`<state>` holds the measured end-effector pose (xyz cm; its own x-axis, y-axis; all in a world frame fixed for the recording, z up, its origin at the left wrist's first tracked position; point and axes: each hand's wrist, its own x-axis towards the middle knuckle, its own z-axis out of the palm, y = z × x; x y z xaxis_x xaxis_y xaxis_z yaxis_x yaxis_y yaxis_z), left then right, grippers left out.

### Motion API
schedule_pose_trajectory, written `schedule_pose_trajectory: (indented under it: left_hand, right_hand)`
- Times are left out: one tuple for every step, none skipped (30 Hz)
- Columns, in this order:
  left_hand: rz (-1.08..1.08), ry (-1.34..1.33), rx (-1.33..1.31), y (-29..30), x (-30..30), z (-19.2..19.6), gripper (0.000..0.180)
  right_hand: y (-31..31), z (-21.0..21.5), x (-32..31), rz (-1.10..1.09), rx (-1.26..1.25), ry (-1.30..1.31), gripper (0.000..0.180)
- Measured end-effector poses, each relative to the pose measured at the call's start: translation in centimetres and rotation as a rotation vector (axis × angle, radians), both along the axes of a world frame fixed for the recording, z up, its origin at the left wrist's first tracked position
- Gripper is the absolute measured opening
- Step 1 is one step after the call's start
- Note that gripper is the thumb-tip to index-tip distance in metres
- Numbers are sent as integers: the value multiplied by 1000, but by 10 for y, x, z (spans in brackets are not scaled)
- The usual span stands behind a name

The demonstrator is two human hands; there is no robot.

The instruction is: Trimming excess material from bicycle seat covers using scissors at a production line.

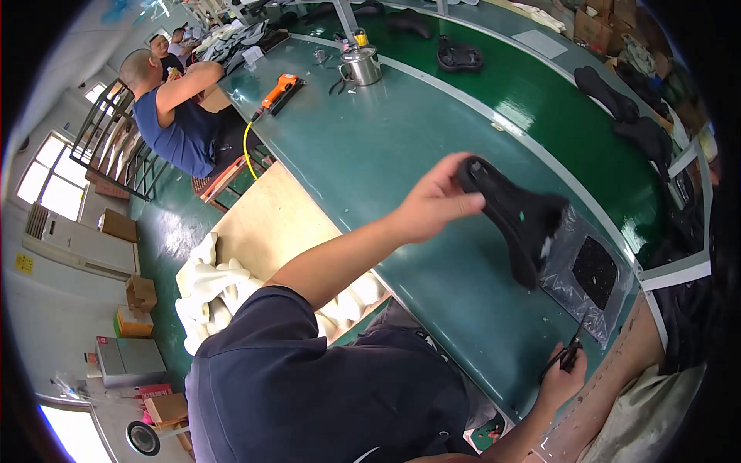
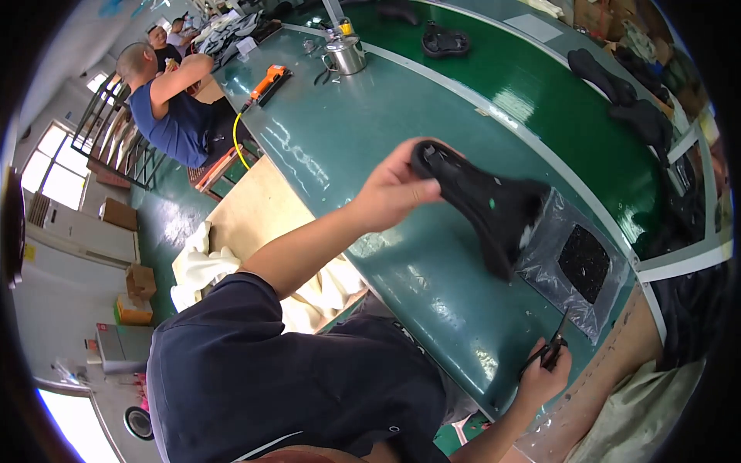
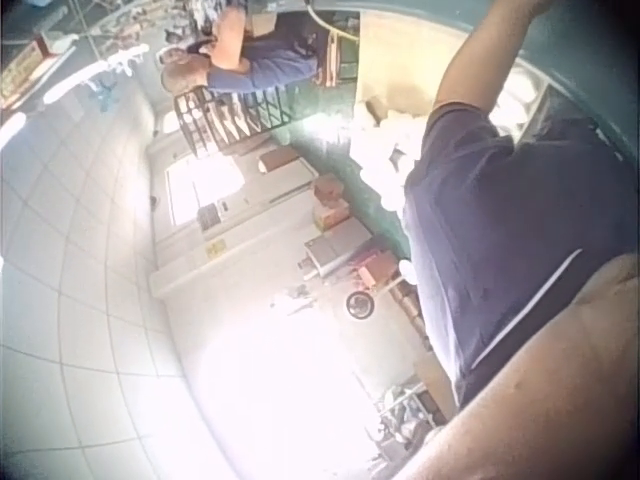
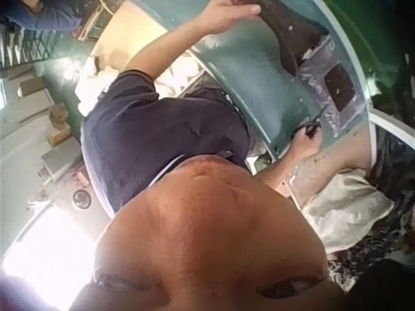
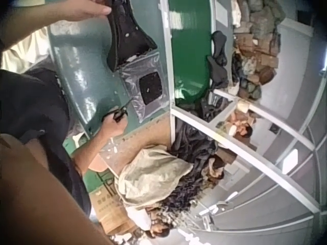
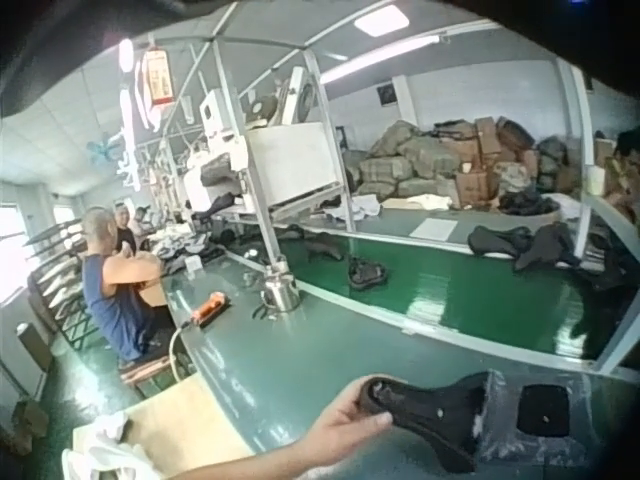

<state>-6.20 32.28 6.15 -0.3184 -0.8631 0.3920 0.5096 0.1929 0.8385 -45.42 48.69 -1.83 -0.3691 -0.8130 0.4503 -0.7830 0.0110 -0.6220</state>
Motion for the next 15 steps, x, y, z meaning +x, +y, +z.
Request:
schedule_pose_trajectory:
  left_hand:
    - [105,51,129,-7,5,1,44]
    - [204,103,259,-15,9,3,39]
    - [261,155,238,-33,0,6,33]
    - [311,238,238,-56,-17,6,38]
    - [340,278,228,-80,-39,6,46]
    - [346,363,191,-110,-65,2,47]
    - [386,434,198,-129,-92,11,33]
    - [349,456,176,-146,-111,19,39]
    - [272,334,186,-167,-137,19,41]
    - [145,39,240,-182,-164,22,59]
    - [141,-235,157,-191,-193,14,66]
    - [135,-511,72,-192,-221,5,73]
    - [133,-620,-49,-191,-241,-5,73]
    - [130,-729,-173,-187,-253,-14,73]
    - [76,-668,-138,-172,-259,-16,65]
  right_hand:
    - [0,-6,-4,-15,80,25,25]
    - [2,-12,-7,-35,160,52,24]
    - [4,-17,-6,-34,159,52,24]
    - [4,-23,-3,-65,138,142,24]
    - [4,-26,-3,-100,118,234,24]
    - [4,-27,-2,-98,118,234,24]
    - [2,-27,0,-79,113,310,24]
    - [-5,-27,6,-38,99,380,24]
    - [-8,-28,9,-24,96,383,24]
    - [-8,-29,10,-35,86,342,25]
    - [-6,-28,9,-46,75,301,26]
    - [-3,-28,7,-46,77,304,26]
    - [-1,-29,5,-57,117,301,25]
    - [-1,-30,4,-68,156,296,25]
    - [2,-31,1,-85,158,292,25]
